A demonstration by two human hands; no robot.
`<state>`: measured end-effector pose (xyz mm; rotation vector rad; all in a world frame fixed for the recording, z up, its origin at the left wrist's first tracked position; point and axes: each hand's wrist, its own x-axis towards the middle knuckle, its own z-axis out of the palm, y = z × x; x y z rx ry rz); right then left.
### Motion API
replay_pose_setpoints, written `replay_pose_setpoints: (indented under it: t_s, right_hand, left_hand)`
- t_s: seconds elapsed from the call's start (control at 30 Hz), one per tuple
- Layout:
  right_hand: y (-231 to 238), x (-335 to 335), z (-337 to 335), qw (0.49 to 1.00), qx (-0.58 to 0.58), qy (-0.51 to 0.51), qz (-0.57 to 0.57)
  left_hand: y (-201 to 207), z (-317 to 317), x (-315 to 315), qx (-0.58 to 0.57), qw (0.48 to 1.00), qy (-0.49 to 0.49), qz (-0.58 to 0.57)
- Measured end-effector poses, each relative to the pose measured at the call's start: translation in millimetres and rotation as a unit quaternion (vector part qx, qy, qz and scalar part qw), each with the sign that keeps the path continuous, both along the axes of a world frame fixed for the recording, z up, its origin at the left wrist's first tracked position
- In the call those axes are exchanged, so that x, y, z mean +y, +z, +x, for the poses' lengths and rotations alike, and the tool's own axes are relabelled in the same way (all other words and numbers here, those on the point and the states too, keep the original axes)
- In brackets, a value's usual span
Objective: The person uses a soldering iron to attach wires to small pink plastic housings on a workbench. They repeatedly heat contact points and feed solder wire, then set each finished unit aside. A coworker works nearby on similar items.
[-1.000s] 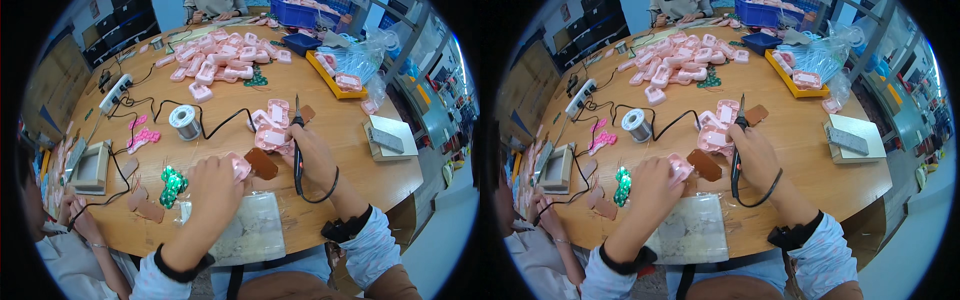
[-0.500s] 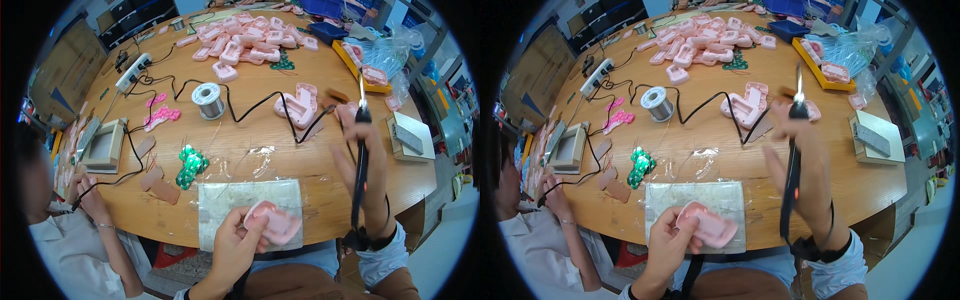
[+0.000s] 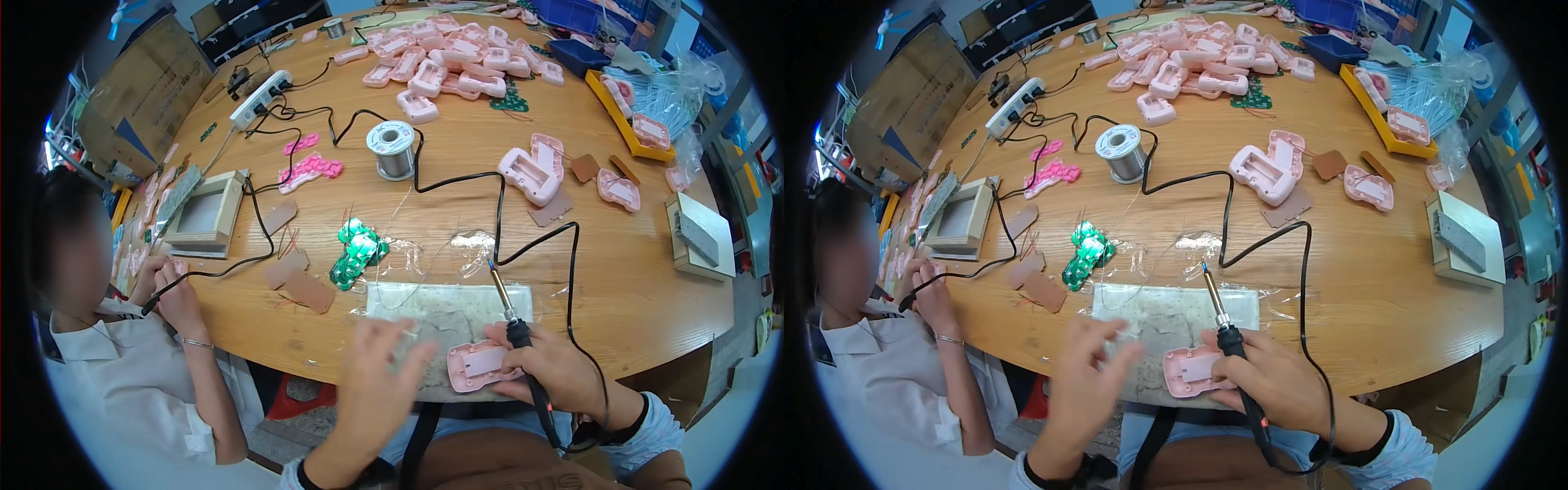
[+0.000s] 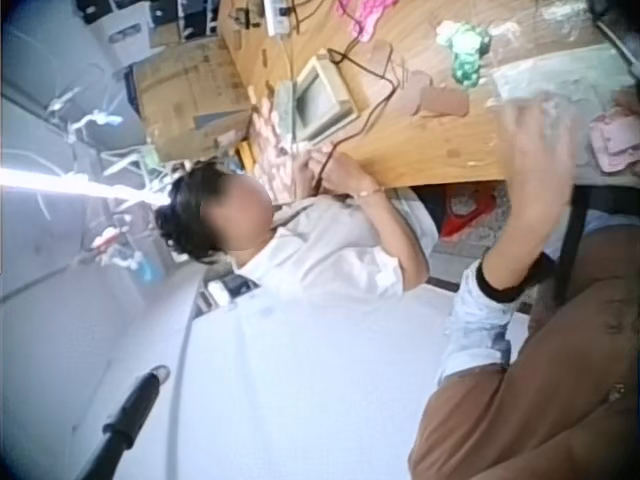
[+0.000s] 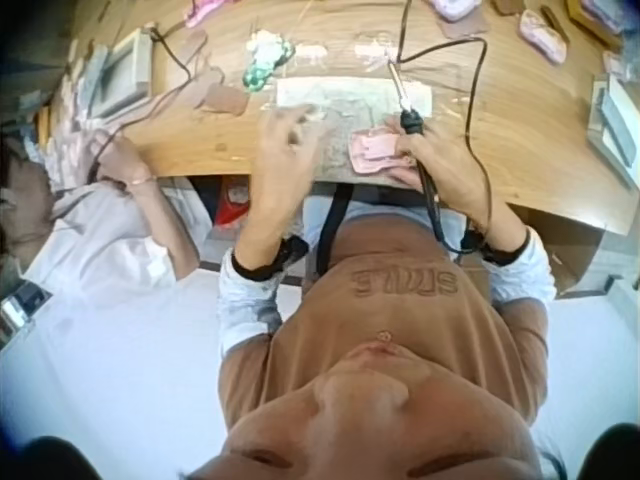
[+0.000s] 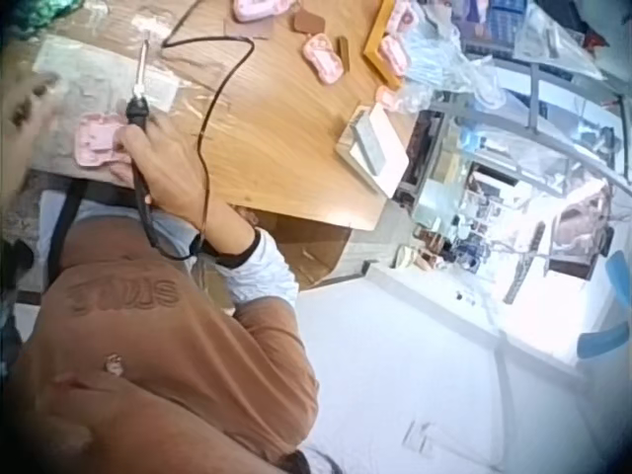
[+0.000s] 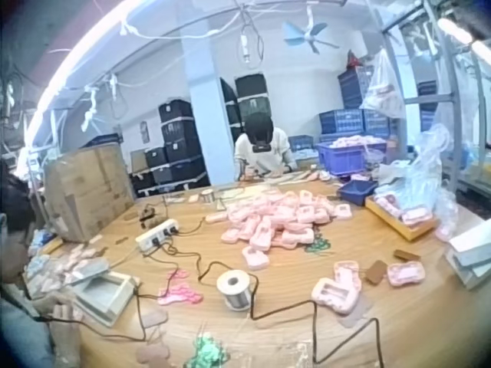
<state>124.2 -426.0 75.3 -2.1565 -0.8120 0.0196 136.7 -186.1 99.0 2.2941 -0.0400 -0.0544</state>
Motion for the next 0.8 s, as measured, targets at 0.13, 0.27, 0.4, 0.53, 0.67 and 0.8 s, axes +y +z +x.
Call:
replay_pose_setpoints:
  t_s: [0.13, 0.27, 0.4, 0.53, 0.67, 0.8]
  right_hand:
    - [0.4, -3.1, -1.9, 0.999, -0.03, -0.027, 0.009]
    - [12.0, -6.2, -1.5, 0.994, -0.043, -0.091, 0.034]
    - [24.8, -18.7, -5.6, 0.987, -0.069, -0.14, 0.036]
    - [21.0, -24.1, -7.6, 0.977, -0.047, -0.183, 0.098]
    - [19.0, -32.1, -12.0, 0.976, -0.05, -0.184, 0.105]
    - [23.3, -44.4, -23.2, 0.973, -0.044, -0.183, 0.133]
  left_hand:
    - [-7.2, 50.8, 6.3, -0.13, 0.988, -0.017, 0.079]
    - [-25.3, 94.9, -22.3, -0.21, 0.969, -0.068, 0.11]
    - [-34.9, 119.8, -38.7, -0.206, 0.966, -0.116, 0.109]
    - [-46.2, 141.0, -59.9, -0.222, 0.953, -0.174, 0.11]
    - [-39.4, 151.7, -65.1, -0.247, 0.938, -0.209, 0.122]
    - [-1.2, 115.7, -33.6, -0.153, 0.974, -0.167, 0.021]
